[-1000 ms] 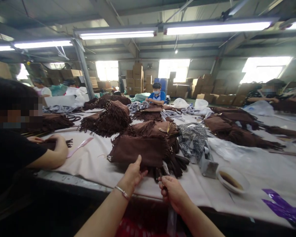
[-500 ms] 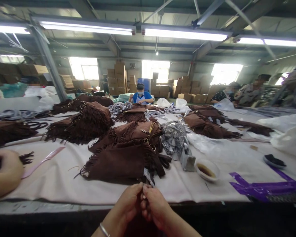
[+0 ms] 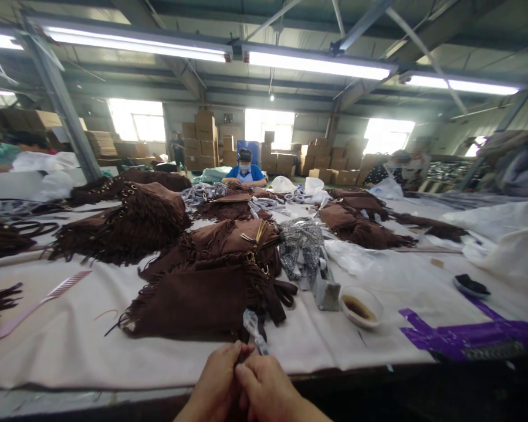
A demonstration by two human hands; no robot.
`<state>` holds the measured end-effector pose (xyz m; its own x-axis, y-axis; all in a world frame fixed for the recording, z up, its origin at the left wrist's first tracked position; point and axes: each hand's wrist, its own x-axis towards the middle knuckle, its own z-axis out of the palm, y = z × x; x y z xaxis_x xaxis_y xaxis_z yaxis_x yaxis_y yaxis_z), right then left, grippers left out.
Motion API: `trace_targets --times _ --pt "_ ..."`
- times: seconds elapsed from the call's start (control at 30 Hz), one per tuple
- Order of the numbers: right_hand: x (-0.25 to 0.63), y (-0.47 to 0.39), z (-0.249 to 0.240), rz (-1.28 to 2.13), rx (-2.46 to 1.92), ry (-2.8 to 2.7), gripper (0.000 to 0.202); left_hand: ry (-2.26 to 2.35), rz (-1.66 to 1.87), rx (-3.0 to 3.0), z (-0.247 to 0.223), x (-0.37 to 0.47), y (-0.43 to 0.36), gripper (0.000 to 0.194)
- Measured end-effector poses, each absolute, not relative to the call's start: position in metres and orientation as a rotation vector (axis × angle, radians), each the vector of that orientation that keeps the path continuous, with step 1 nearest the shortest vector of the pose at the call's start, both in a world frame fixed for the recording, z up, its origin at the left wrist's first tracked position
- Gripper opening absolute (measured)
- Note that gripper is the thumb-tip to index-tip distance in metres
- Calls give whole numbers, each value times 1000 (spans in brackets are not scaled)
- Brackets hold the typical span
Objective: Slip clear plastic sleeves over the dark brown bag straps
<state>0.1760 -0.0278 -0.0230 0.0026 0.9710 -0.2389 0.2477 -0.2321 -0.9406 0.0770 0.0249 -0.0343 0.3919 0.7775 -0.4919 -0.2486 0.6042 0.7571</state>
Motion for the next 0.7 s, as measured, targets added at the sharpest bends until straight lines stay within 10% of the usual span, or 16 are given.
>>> trace_targets --times 0.17,0.7 --pt "237 -36 16 587 -1659 -1451 29 968 678 544 -35 74 29 31" --pt "430 -32 22 35 -2128 -978 46 1015 573 526 -31 77 38 53"
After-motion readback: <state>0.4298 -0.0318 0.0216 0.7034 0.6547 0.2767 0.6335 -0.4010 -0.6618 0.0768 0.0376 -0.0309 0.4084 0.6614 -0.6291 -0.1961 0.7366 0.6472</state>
